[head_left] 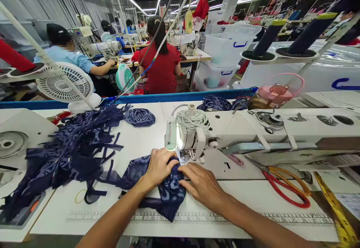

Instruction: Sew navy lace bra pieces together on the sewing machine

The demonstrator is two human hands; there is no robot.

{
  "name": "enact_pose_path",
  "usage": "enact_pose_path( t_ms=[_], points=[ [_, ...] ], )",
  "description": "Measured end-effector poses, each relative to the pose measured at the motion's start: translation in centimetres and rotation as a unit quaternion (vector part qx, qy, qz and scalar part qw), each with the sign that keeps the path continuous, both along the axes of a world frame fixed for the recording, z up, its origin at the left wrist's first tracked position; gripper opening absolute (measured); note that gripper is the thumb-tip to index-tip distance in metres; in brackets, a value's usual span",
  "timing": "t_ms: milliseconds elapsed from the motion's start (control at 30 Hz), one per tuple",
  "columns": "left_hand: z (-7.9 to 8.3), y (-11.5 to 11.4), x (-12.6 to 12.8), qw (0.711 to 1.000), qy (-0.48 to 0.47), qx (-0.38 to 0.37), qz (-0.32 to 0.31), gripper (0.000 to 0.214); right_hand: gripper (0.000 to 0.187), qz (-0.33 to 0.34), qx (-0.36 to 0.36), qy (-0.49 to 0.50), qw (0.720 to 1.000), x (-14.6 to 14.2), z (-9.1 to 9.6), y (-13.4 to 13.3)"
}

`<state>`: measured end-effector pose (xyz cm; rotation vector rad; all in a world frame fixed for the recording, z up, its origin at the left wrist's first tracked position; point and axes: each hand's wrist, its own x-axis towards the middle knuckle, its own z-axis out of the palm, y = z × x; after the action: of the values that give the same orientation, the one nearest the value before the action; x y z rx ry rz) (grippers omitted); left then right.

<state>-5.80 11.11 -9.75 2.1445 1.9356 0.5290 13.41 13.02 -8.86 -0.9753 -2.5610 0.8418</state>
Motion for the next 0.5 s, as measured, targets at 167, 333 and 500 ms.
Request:
enact_pose_path(
  t_ms=[167, 333, 500],
  points=[
    [0.2, -0.6, 0.5, 0.988, 0.088, 0.116, -0.048, 0.007, 0.017, 0.075, 0.210, -0.032, 0.974, 0.8, -0.6, 0.2],
    [-0.5, -3.2, 0.7, 0.967, 0.140, 0.181, -0.116, 0.021, 0.016, 0.083, 0.212, -0.016, 0.974, 1.3, -0.8, 1.1],
    [-1.7, -4.7, 0.6, 0.969, 0.122, 0.193, -0.095, 0.032, 0.023, 0.037, 0.245, 0.018, 0.969, 0.2, -2.2, 3.7]
  ],
)
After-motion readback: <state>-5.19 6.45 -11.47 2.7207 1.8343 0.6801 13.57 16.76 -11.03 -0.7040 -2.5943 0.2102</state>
